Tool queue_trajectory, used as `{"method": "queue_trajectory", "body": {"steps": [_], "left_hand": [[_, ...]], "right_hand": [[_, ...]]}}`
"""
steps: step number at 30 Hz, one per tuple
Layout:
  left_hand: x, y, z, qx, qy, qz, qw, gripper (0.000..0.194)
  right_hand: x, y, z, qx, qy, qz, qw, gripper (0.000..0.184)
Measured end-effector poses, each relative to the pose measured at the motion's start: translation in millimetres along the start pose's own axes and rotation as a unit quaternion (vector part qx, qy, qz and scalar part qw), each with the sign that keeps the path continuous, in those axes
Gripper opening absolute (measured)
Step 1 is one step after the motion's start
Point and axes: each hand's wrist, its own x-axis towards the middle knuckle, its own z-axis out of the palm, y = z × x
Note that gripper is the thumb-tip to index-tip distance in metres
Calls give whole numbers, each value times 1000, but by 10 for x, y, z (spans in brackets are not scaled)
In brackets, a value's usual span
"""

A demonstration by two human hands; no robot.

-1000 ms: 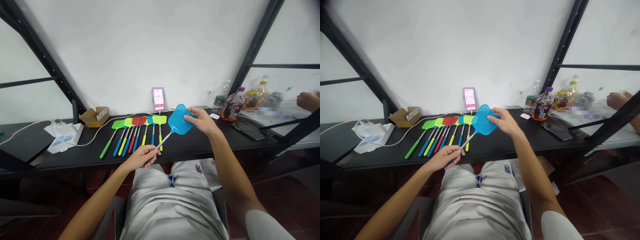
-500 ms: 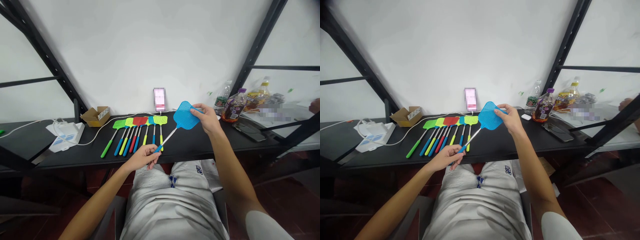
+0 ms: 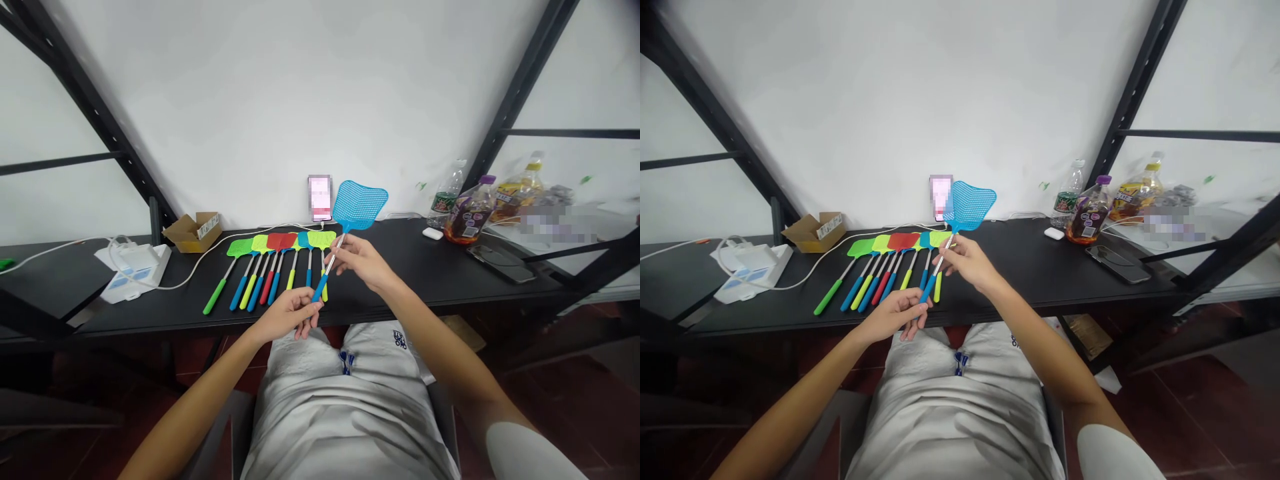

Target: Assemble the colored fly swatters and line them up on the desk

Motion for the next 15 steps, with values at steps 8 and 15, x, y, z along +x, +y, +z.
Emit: {"method": "queue_trajectory", "body": {"steps": [8,15], "left_hand": [[-23,-11,-4,59,-3,-7,998,31],[-39,39,0,60,-17,5,998,28]], "right_hand": [[126,38,-635,-180,138,11,974,30],[169,135,-1448,-617,152,207,744,28]]}}
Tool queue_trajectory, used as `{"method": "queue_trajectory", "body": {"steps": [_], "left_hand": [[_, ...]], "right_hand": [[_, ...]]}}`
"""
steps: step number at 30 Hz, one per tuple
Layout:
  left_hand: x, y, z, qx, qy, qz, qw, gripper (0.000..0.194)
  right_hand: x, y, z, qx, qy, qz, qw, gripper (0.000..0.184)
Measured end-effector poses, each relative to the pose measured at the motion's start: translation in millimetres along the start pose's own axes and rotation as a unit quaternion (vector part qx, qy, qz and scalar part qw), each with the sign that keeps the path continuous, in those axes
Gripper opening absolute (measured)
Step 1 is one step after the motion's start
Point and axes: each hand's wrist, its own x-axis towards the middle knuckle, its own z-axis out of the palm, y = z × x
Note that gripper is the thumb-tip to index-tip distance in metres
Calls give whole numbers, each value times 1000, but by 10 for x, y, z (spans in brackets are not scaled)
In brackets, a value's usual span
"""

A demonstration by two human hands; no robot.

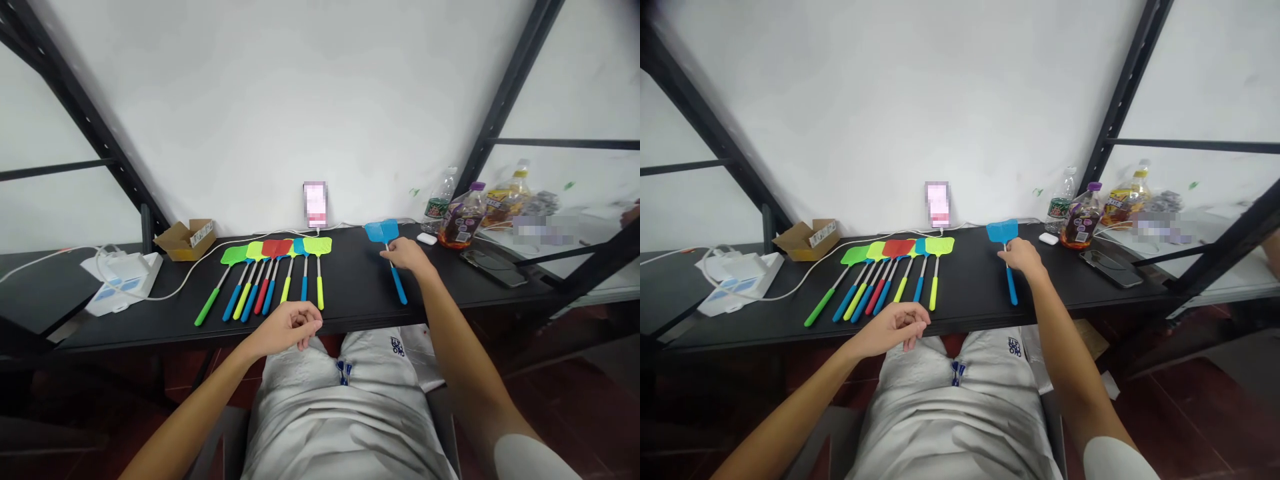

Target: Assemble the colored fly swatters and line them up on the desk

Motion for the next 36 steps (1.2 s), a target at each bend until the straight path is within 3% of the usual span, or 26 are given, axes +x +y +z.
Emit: {"method": "queue_trajectory", "body": {"steps": [6,17,19,22,23,25,27,29,32,36], "left_hand": [[21,14,-67,-53,-19,11,998,28],[18,57,-86,-65,-46,30,996,28],[28,35,-98,-68,-51,41,996,27],[36,3,-114,-86,-57,50,993,26],[36,-5,-118,-91,-58,51,993,27],[33,-14,-126,-99,-58,52,992,27],[27,-14,-132,-106,-61,53,991,27],[19,-9,-136,-112,-66,53,990,28],[10,-5,-140,-109,-70,49,990,28],[4,-26,-147,-118,-82,45,989,29]], "right_hand": [[40,118,-3,-48,-37,31,998,21],[-8,115,-54,-80,-12,69,994,36],[-76,30,-76,-89,19,60,994,37],[-235,-228,-63,-77,106,1,991,36],[-305,-342,-37,-52,104,-42,992,33],[-462,-586,48,19,39,-167,985,30],[-631,-816,163,69,-47,-308,948,34],[-784,-998,278,51,-77,-381,920,42],[-919,-1144,385,-20,-55,-379,923,45],[-899,-1124,356,-70,-58,-333,939,45]]}}
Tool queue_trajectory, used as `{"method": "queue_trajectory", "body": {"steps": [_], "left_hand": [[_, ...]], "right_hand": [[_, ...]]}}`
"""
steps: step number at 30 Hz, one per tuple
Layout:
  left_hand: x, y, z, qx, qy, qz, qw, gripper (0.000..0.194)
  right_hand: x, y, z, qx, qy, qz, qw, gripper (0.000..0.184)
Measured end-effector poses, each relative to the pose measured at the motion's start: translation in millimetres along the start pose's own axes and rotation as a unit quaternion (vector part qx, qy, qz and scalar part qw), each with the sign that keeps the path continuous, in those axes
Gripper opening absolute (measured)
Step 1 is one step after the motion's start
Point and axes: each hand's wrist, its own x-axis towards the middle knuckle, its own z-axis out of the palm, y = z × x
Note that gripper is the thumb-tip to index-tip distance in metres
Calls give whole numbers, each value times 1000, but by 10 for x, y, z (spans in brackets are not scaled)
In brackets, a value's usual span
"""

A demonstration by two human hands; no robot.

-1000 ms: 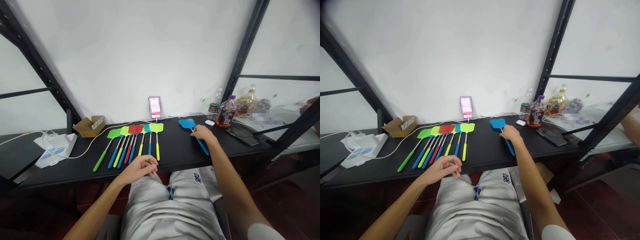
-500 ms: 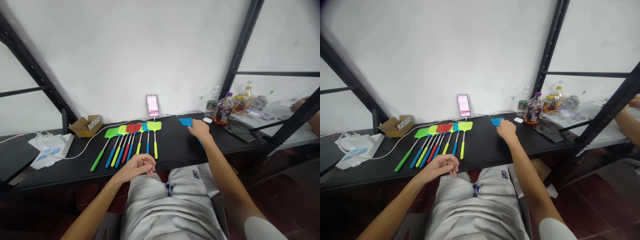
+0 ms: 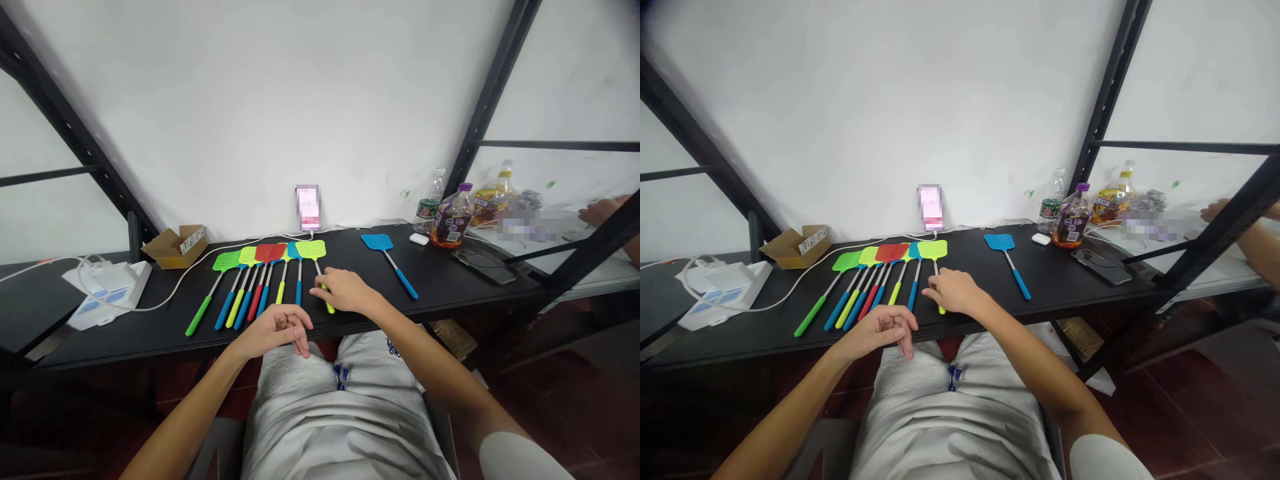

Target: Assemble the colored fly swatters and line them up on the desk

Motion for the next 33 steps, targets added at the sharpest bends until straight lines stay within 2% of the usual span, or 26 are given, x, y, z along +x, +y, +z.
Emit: {"method": "queue_trajectory", "body": {"steps": [7,10,14,19,25,27,29,31,33], "left_hand": [[-7,-50,-31,3,9,2,1000,31],[-8,-64,-63,-6,-5,18,1000,33],[-4,-78,-100,-30,-3,53,998,35],[-21,-88,-105,-31,-2,21,999,33],[-22,-69,-80,-9,31,0,999,39],[-13,-61,-56,-19,38,13,999,39],[-9,-48,-29,-14,33,21,999,39],[-11,-29,-4,2,22,13,1000,38],[-11,-12,15,18,14,2,1000,37]], "right_hand": [[39,232,-103,-72,-10,150,986,40],[75,255,-71,-61,-3,179,982,42],[93,266,-31,-36,-3,164,986,28],[63,308,-63,-31,-15,166,985,22],[-79,317,-237,34,14,151,988,20],[-124,276,-292,74,48,121,989,17],[-146,208,-319,146,108,72,981,22],[-144,123,-317,225,181,24,957,30],[-130,45,-298,274,224,-7,935,38]]}}
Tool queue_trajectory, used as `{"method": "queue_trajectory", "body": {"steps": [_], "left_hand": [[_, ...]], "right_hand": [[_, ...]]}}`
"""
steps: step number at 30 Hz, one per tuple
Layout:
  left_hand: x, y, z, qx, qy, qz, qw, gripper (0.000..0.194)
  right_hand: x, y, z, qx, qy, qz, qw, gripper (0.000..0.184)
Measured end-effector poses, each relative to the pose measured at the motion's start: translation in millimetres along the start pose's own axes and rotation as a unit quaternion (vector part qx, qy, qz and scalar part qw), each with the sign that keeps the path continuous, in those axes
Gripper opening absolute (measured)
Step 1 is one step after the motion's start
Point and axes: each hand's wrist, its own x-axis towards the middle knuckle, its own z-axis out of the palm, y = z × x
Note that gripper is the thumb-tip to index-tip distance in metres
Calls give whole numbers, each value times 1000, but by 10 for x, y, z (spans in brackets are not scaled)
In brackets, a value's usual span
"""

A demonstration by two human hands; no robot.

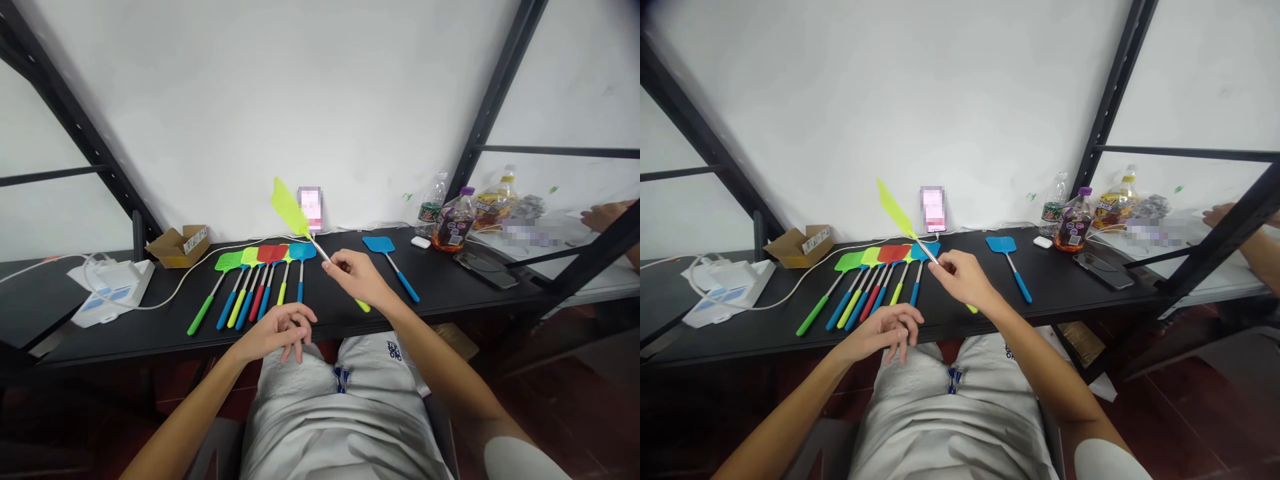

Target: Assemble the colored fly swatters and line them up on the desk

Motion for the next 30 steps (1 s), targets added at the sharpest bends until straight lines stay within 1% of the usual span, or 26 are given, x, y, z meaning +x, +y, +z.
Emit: {"method": "queue_trajectory", "body": {"steps": [1,3,5,9,11,14,16,19,23,30], "left_hand": [[2,5,7,6,-1,-4,1000,36],[11,2,17,16,4,-9,1000,34],[22,-15,25,19,13,-14,1000,32],[30,-44,39,23,25,-26,999,40],[24,-43,45,39,28,-42,998,43],[16,-36,49,63,26,-60,996,40],[17,-35,52,75,31,-62,995,35],[29,-39,59,89,41,-64,993,30],[49,-33,66,84,42,-59,994,32],[77,-25,75,56,46,-51,996,34]], "right_hand": [[-2,-19,26,19,-7,-6,1000,40],[-8,-45,61,57,-57,-4,997,43],[-16,-63,72,108,-107,13,988,42],[-38,-105,76,220,-161,58,960,31],[-44,-124,90,268,-178,66,945,23],[-40,-131,127,309,-177,68,932,16],[-28,-120,146,322,-172,70,928,16],[0,-94,145,330,-161,85,926,22],[33,-42,84,330,-126,104,930,34],[54,4,-55,321,-99,96,937,37]]}}
